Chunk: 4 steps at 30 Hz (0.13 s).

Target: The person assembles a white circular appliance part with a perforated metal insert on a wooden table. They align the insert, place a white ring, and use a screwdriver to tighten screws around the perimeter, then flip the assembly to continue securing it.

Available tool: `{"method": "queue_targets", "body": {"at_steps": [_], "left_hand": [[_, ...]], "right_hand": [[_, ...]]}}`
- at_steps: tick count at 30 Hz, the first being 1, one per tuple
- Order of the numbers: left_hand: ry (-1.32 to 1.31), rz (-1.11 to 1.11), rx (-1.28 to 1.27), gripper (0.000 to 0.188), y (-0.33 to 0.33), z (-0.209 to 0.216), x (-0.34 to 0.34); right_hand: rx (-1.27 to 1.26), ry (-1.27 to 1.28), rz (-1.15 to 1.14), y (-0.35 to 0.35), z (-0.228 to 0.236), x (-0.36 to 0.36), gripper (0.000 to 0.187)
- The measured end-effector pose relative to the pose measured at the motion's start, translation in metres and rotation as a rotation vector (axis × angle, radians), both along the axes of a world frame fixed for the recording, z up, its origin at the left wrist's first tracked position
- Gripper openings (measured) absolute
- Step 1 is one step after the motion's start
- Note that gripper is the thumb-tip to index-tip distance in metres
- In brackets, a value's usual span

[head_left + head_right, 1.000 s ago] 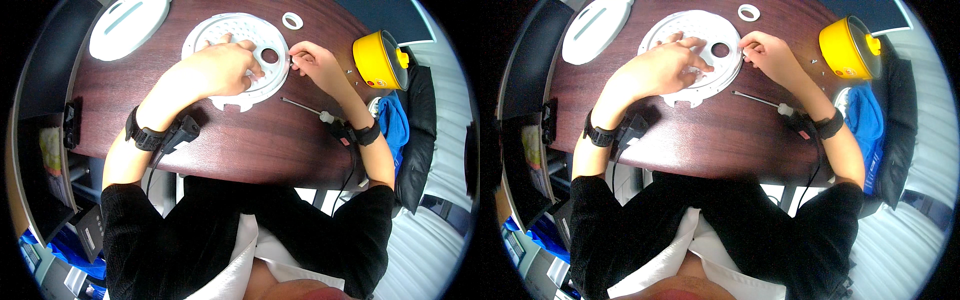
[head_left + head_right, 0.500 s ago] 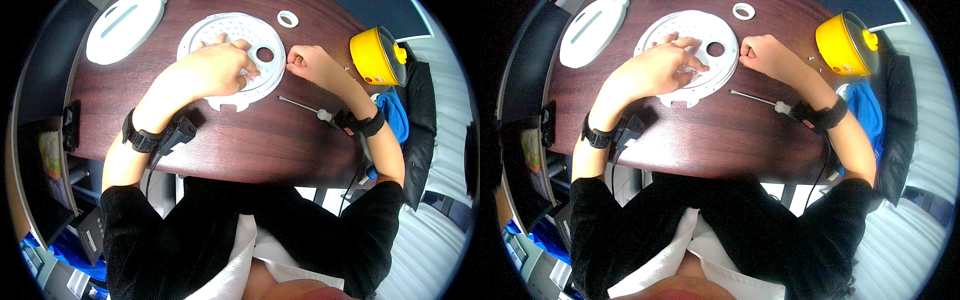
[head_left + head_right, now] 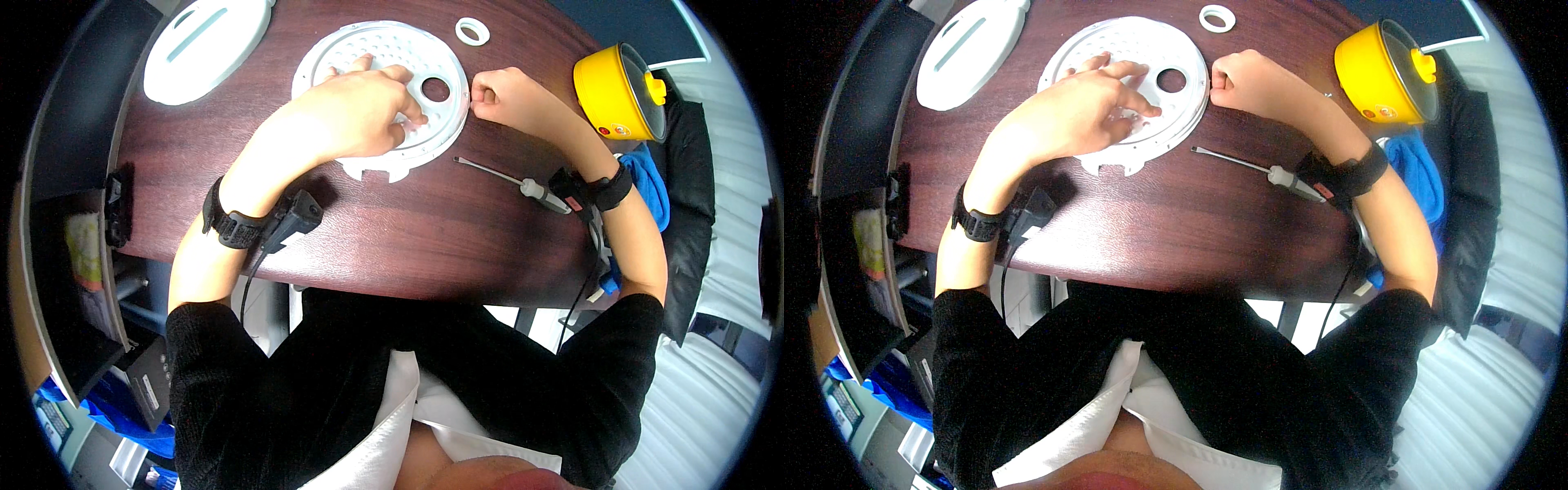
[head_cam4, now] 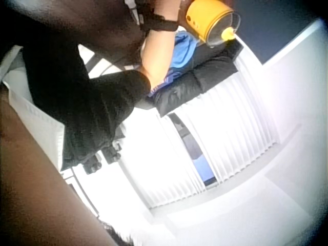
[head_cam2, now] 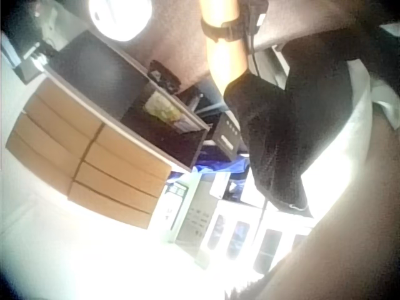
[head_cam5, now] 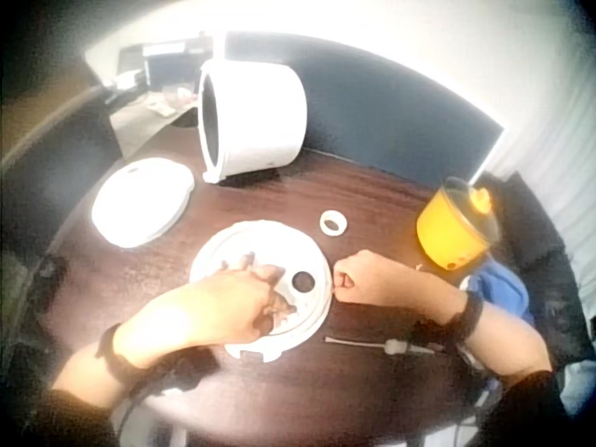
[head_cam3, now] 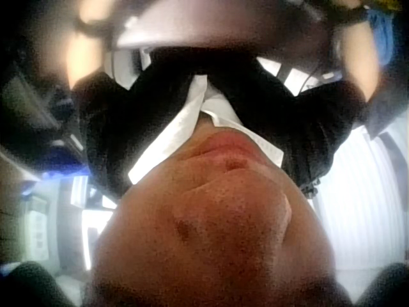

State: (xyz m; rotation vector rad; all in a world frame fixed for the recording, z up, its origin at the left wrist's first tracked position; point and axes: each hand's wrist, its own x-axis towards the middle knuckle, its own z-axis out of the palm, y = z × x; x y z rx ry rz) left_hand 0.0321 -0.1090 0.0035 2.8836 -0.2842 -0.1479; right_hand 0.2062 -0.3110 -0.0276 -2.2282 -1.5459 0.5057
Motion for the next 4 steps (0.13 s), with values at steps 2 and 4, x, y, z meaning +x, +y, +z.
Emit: {"method": "queue_targets", "body": {"at_steps": [2,4], "left_hand": [[0.007,-0.016,0.005,0.030,0.0015,0.0014,0.0006],[0.012,-0.029,0.017,0.030,0.0030,0.0026,0.0025]], "right_hand": [[0.014,0.050,-0.025,0.0007,-0.0006,-0.0008,0.010],[-0.028,0.126,-0.105,0.0011,0.0084,-0.0046,0.010]]}}
